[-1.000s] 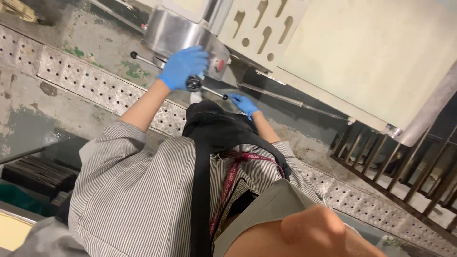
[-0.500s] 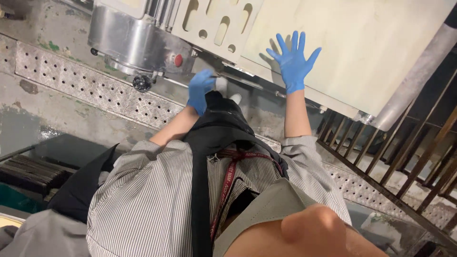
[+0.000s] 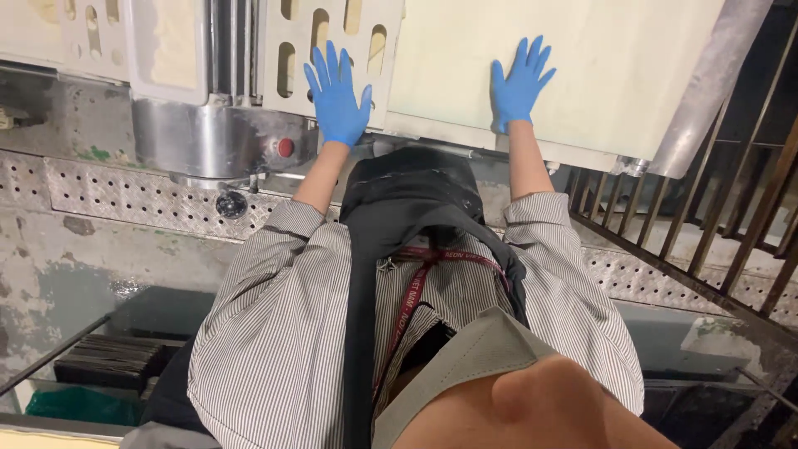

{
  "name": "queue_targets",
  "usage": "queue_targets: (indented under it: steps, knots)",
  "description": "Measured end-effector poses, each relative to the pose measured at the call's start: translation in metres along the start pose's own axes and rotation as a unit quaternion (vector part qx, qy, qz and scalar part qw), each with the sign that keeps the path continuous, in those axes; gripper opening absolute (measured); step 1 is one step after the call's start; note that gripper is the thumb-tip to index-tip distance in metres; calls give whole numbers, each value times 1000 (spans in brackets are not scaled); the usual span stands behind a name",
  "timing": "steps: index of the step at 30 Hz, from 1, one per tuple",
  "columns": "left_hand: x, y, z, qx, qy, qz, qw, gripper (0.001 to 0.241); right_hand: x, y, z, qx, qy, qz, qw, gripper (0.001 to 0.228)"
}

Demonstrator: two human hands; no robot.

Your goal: Using a commercial dough sheeter to roll out and fold dough.

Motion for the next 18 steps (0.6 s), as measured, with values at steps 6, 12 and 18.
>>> queue_targets:
  steps: [6,12,18]
  knots:
    - [3,-25,-7,-75,73,-32,994,79,59,29,2,-55,-106,217,969,85]
    - [10,-48,2,-6,118,-11,993,75,120,42,-33,-53,-84,233,967,93]
    - [25,-64,35,125,172,-74,974,68,133,37,-47,-51,8,203,978,89]
Point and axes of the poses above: each hand's wrist, its own z-axis away from the middle knuckle, its own y-axis out of the back of the hand, x = y × z, the point moved 10 cm from there along -z, towards the middle knuckle, and after that the axes turned 15 degrees about z, right-handed, at the moved point
